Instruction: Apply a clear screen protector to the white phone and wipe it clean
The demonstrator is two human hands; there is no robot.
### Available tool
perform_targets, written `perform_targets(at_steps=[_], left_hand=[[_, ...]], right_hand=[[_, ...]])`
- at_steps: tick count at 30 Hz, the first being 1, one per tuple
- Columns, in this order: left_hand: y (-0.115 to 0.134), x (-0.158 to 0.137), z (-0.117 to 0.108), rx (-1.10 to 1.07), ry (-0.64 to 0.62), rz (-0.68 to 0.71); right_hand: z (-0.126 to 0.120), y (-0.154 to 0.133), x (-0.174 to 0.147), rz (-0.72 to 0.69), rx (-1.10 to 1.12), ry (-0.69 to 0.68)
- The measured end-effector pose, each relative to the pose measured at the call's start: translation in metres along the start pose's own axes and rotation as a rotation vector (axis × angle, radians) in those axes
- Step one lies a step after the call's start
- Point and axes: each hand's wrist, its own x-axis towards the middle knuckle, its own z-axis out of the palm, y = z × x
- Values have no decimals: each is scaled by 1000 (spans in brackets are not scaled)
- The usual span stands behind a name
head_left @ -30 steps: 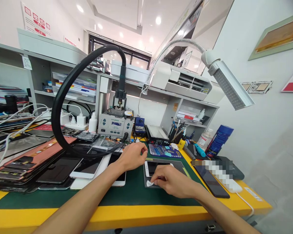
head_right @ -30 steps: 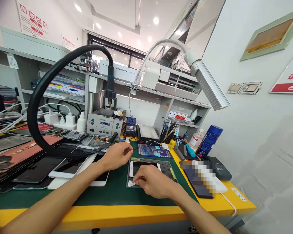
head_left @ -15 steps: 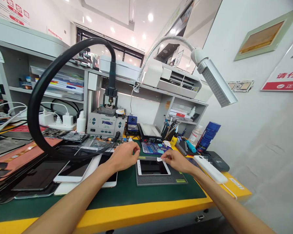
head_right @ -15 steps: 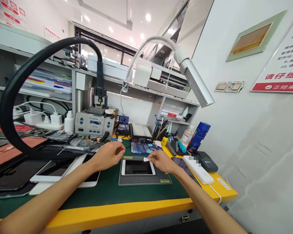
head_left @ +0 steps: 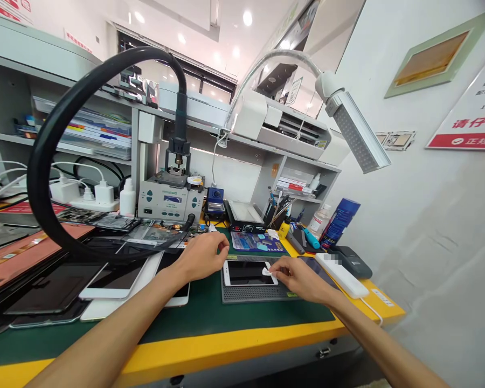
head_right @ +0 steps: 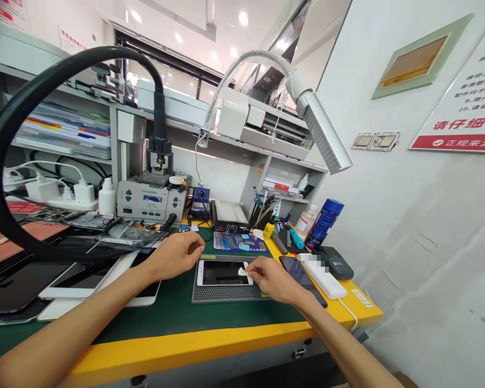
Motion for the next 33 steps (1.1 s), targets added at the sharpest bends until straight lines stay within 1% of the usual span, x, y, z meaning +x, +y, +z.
perform_targets(at_steps=[3, 6, 10, 13, 14, 16, 17, 19, 20, 22, 24, 26, 28, 31, 33], left_hand=[[1, 0, -1, 5, -5, 4], [2, 0, -1, 8, -10, 6], [2, 1, 1, 10, -12, 12], [0, 0, 2, 19, -6, 16], [-1, 0, 2, 22, -3, 14], [-3, 0, 2, 25, 1, 10], [-4, 0, 2, 22, -2, 8], [-6, 0, 2, 8, -15, 1], [-6, 0, 2, 1, -21, -1], [-5, 1, 2, -6, -26, -2], [-4, 1, 3, -4, -29, 3], [-2, 1, 3, 2, -35, 10], [-1, 1, 3, 6, -44, 12], [1, 0, 3, 14, -54, 10], [1, 0, 2, 24, -56, 9]], right_hand=[[1, -6, -8, 32, 8, 9], [7, -13, -14, 83, -27, 80], [28, -29, -20, 182, -19, 183], [46, -47, -20, 156, 48, 249], [48, -52, -18, 142, 101, 235], [46, -57, -14, 149, 278, 136], [41, -56, -11, 174, 362, 123], [26, -47, -8, 235, 466, 184], [17, -40, -8, 274, 477, 239], [3, -24, -9, 338, 459, 264], [-2, -10, -13, 376, 447, 268], [2, -1, -16, 386, 447, 233], [12, 1, -18, 377, 420, 209], [25, -5, -16, 330, 276, 236], [29, -12, -13, 296, 168, 258]])
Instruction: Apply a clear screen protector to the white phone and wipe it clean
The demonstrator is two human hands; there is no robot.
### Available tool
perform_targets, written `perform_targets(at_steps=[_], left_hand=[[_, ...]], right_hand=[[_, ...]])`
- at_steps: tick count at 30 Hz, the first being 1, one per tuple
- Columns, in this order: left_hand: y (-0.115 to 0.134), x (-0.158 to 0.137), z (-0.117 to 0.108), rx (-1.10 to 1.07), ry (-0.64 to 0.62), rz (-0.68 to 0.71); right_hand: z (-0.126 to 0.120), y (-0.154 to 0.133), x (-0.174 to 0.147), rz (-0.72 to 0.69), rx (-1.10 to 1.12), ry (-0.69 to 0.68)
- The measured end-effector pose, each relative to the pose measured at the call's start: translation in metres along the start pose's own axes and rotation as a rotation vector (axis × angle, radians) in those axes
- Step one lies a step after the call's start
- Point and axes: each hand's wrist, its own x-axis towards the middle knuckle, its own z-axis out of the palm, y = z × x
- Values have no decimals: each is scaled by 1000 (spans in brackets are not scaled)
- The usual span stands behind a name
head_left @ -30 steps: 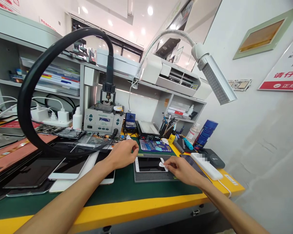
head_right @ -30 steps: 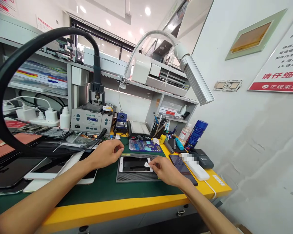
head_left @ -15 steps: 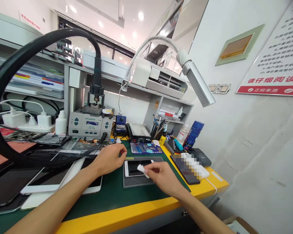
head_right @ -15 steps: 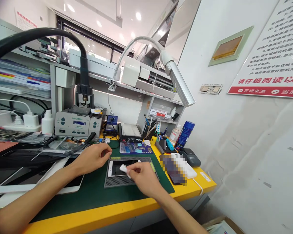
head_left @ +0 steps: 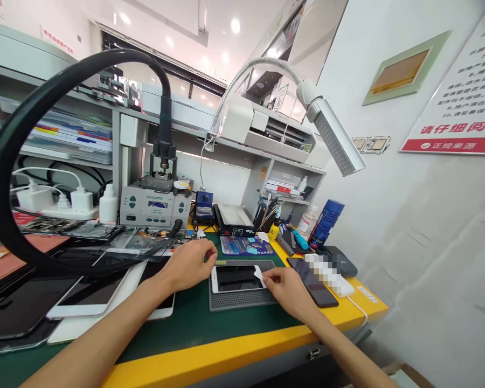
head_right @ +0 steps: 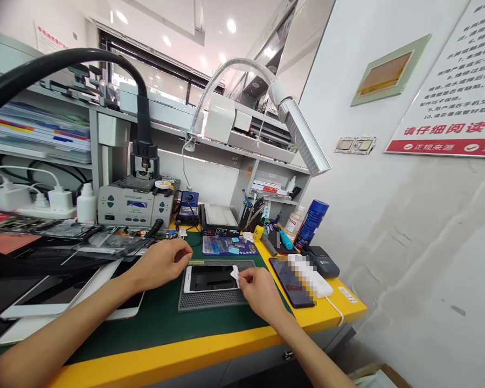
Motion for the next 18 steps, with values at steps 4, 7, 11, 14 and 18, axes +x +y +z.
perform_targets(at_steps=[4, 7, 11, 14, 18], left_hand=[[2, 0, 0, 14, 6, 7], [2, 0, 1, 16, 15, 6], [2, 0, 2, 20, 25, 4], [0, 0, 0, 18, 27, -8], [-3, 0, -4, -16, 29, -70]], right_hand=[[9, -17, -1, -54, -82, 4], [23, -31, -3, -95, -115, 4], [51, -54, -5, -142, -121, 35], [74, -74, -10, -232, -170, 19], [89, -91, -16, -298, -118, -4]])
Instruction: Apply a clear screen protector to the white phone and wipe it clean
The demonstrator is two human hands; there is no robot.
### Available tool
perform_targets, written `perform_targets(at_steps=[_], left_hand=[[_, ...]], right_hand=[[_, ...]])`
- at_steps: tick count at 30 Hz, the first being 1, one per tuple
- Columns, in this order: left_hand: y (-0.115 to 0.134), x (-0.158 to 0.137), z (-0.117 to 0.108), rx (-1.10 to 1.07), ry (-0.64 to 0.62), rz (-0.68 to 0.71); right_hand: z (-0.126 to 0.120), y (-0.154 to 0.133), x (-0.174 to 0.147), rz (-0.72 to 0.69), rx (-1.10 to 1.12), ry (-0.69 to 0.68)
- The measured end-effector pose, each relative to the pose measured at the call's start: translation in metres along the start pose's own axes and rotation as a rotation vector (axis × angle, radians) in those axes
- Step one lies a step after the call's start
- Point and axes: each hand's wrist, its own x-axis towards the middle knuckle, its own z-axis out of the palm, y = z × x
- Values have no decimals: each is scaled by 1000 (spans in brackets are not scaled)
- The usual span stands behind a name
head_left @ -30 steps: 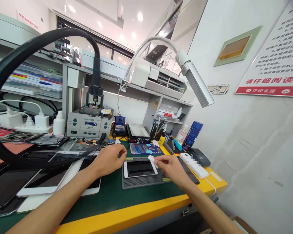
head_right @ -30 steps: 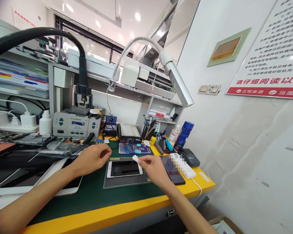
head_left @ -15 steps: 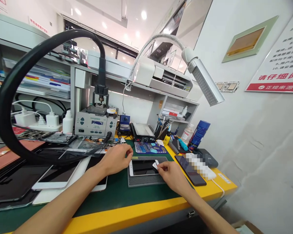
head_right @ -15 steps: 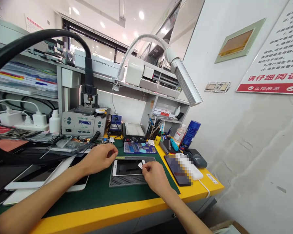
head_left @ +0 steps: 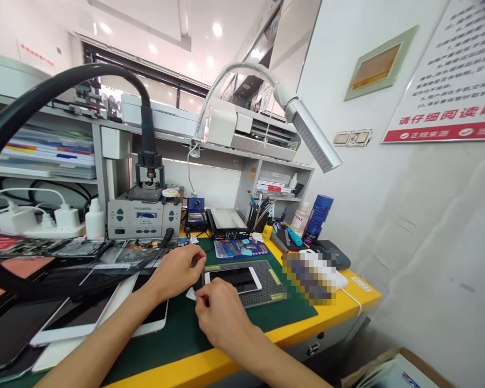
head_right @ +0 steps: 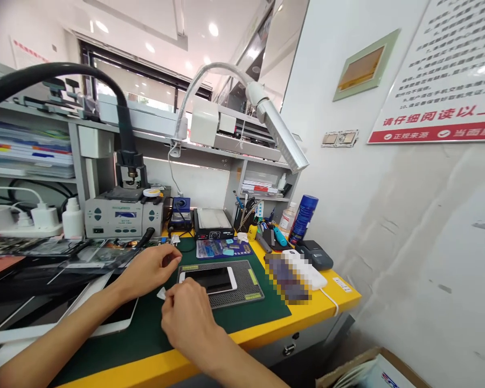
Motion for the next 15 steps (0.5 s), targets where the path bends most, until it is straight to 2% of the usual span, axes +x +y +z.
perform_targets(at_steps=[3, 6, 9, 12, 15], left_hand=[[-1, 1, -2, 0, 14, -9], [-1, 2, 0, 3, 20, 1], [1, 1, 1, -8, 3, 20], [3, 1, 1, -6, -3, 31], [4, 1, 1, 6, -4, 25]], right_hand=[[-10, 9, -2, 7, 163, 85], [-39, 42, 0, 112, 286, 95], [-72, 84, 5, 237, 222, 94], [-93, 114, 12, 218, 157, 58], [-96, 125, 19, 148, 109, 9]])
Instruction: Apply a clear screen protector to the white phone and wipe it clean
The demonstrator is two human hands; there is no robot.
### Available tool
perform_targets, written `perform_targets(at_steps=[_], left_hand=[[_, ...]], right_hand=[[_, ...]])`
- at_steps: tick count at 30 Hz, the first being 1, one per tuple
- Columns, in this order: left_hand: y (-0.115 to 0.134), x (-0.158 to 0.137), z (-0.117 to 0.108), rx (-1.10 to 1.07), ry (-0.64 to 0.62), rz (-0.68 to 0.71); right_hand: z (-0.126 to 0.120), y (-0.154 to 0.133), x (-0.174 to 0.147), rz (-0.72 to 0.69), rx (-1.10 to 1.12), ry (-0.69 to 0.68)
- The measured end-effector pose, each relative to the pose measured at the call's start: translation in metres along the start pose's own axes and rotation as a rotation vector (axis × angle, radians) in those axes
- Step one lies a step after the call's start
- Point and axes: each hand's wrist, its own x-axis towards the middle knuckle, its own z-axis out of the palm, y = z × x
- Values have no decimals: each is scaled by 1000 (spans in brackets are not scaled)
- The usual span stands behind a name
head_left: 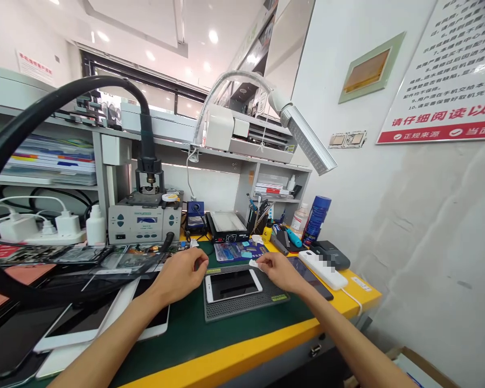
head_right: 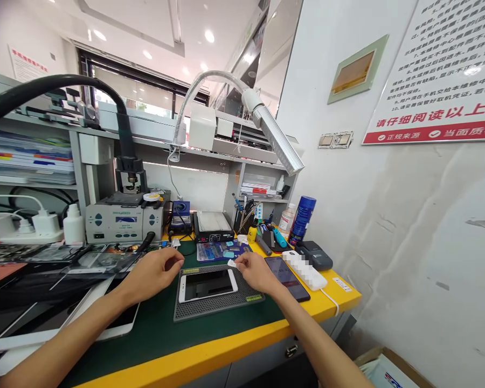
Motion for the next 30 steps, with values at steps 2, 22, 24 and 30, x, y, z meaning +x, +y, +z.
perform_targets(at_steps=[2, 22, 24, 30], left_hand=[[0, 0, 0, 8, -4, -3], [1, 0, -1, -18, -21, 4], [0, 0, -1, -20, -18, 8], [0, -1, -1, -25, -15, 14]], right_hand=[[3, 0, 4, -54, -26, -26], [-2, -3, -36, -163, -12, -159], [-3, -5, -44, -154, -1, -165], [-14, 0, -56, -59, 111, -232]])
